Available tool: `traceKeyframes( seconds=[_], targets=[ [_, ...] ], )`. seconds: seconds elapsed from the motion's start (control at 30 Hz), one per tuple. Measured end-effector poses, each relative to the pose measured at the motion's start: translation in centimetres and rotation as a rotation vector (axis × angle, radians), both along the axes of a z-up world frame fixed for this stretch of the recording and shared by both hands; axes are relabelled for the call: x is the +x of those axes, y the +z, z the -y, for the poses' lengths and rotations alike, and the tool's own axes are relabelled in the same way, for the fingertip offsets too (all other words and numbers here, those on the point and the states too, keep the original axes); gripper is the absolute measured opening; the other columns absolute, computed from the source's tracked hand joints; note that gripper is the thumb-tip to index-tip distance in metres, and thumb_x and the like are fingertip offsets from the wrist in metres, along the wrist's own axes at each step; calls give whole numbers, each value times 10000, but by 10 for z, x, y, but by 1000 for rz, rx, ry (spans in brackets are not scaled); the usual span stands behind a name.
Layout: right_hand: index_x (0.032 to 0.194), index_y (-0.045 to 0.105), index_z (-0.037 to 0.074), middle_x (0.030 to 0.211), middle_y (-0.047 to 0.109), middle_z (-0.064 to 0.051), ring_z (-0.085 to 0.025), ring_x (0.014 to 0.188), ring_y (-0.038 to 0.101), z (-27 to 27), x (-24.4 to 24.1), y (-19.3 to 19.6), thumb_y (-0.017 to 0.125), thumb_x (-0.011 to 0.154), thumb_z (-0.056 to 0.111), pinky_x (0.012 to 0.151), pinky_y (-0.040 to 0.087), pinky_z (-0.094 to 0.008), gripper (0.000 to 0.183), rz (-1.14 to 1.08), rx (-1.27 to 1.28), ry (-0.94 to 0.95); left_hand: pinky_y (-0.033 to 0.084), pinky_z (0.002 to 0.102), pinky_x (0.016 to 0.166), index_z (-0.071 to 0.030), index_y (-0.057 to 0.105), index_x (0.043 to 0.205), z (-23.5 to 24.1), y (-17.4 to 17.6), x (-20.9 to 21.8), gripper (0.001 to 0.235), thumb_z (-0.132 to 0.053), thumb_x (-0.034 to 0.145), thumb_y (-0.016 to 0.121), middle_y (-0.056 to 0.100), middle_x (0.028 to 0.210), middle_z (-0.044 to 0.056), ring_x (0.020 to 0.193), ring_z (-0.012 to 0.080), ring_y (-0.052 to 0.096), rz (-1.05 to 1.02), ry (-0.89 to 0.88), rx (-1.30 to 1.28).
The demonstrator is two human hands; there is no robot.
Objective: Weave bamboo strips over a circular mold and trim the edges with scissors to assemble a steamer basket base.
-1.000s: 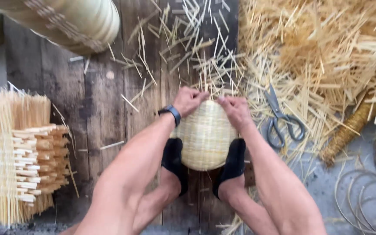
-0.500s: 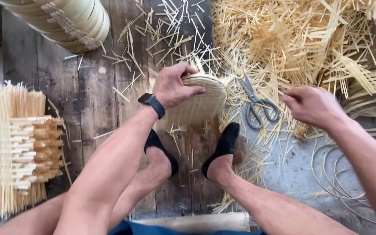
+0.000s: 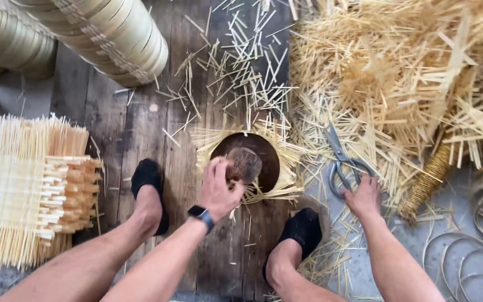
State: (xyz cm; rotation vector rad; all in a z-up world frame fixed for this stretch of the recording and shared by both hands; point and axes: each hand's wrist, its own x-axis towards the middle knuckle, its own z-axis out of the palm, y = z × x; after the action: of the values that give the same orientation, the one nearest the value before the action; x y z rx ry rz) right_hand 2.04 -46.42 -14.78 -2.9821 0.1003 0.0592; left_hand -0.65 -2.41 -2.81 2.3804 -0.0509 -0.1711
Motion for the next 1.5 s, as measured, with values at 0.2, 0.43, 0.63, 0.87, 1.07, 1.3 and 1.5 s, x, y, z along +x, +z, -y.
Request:
traceKeyframes(
  seconds=[0.2, 0.43, 0.63, 0.87, 1.07, 1.3, 1.5],
  targets=[
    [1161, 660, -51, 1059, 710, -267, -401, 1032, 680, -20, 29, 22, 867, 733, 190, 970, 554, -458, 533, -565, 187, -219, 331, 604, 1057, -138, 398, 1503, 66, 11, 53, 1122, -334, 526, 914, 397, 1411, 242, 1263, 480, 363, -60, 468, 156],
    [1155, 648, -43, 964, 751, -108, -163, 845, 703, -56, -9, 87, 791, 714, 16, 770, 572, -287, 467, -629, 915, -396, 366, 580, 1122, -281, 480, 1471, 39, 17, 42, 1008, -250, 531, 843, 458, 1394, 145, 1340, 392, 400, 38, 36, 134],
    [1212, 670, 1, 910, 663, -48, -92, 782, 634, -130, -19, 179, 806, 747, 64, 663, 509, -221, 489, -310, 1337, -366, 297, 575, 1177, -342, 456, 1459, 44, 6, 44, 1068, -231, 485, 882, 383, 1447, 140, 1382, 414, 325, -180, -233, 271],
    [878, 717, -43, 619, 667, -86, -149, 481, 602, -186, -30, 148, 780, 863, 180, 430, 470, -260, 232, -550, 1222, -521, 298, 598, 1152, -256, 391, 1522, 56, 7, 27, 1108, -278, 546, 914, 337, 1466, 182, 1355, 448, 325, -45, 188, 83],
    [990, 688, 41, 746, 701, -55, -89, 611, 654, -172, -12, 196, 814, 749, 165, 572, 513, -203, 299, -612, 1170, -526, 298, 589, 1175, -262, 375, 1536, 47, 1, 30, 1130, -259, 528, 888, 337, 1455, 189, 1373, 464, 314, -30, 75, 96],
    [1154, 639, 53, 1079, 685, -133, -241, 991, 676, -111, -25, 148, 748, 844, 546, 887, 573, -419, 592, -671, 180, -213, 252, 612, 1164, -294, 315, 1561, 55, -13, 29, 1151, -341, 580, 915, 298, 1473, 200, 1361, 456, 317, -26, 228, 93],
    [1050, 643, -40, 1027, 655, -185, -305, 949, 645, -132, -7, 88, 794, 687, 498, 792, 564, -428, 666, -248, -150, 136, 292, 611, 1137, -292, 364, 1534, 77, -2, 21, 1081, -353, 599, 903, 341, 1431, 187, 1336, 442, 351, -71, 208, 130]
  ],
)
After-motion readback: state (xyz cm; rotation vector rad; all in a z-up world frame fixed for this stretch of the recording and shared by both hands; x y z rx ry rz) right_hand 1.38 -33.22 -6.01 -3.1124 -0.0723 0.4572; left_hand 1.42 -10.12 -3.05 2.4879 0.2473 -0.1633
